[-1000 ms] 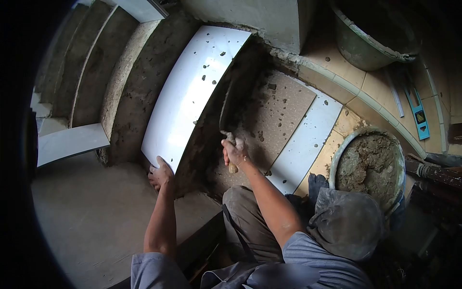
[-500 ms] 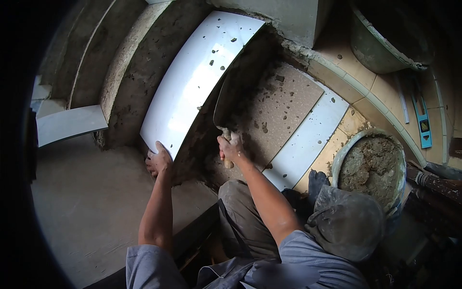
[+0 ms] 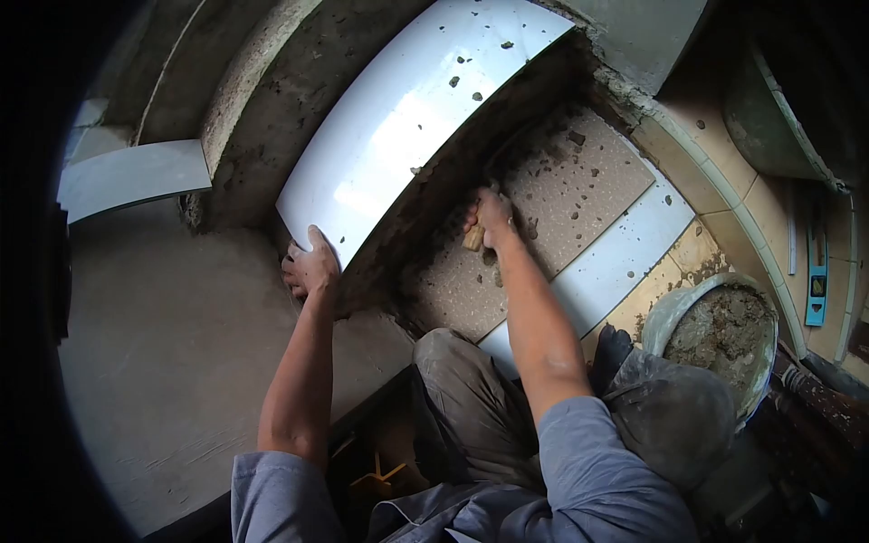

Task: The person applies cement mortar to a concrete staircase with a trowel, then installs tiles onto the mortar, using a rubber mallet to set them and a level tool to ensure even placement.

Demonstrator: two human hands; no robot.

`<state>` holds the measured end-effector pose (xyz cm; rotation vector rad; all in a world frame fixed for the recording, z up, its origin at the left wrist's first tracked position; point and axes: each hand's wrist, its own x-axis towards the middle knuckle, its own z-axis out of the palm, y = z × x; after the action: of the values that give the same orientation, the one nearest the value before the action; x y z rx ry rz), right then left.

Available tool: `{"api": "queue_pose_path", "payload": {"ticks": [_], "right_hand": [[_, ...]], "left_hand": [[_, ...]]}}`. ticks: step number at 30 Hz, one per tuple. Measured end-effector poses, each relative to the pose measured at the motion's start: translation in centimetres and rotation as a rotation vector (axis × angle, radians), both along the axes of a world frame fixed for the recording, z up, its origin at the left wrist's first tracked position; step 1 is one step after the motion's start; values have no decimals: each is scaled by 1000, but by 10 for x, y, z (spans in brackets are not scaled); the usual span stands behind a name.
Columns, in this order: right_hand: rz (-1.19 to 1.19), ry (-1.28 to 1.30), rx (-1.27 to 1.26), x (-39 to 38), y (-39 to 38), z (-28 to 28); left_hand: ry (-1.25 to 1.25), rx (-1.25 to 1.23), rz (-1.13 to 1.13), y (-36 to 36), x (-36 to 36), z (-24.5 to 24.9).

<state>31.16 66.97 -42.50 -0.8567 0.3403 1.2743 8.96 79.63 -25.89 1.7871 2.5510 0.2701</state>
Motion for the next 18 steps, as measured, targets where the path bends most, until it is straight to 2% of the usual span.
{"api": "queue_pose_path", "payload": {"ticks": [1, 4, 9, 11, 13, 15, 18], "right_hand": [[-26, 37, 60, -11, 5, 8], [-91, -85, 36, -35, 10, 32], [37, -340, -89, -95, -2, 69], [89, -229, -94, -125, -14, 77], [97, -24, -55, -140, -34, 123], [2, 235, 50, -154, -50, 157], [-199, 356, 134, -141, -84, 227]], "left_hand": [[9, -4, 9, -1, 0, 1], [7, 8, -1, 0, -2, -1], [4, 7, -2, 1, -3, -2], [-9, 1, 0, -2, -3, 0], [-32, -11, -7, -4, 0, 6], [-40, 1, -9, -2, -2, 3], [-53, -2, -5, -3, -5, 5]]}}
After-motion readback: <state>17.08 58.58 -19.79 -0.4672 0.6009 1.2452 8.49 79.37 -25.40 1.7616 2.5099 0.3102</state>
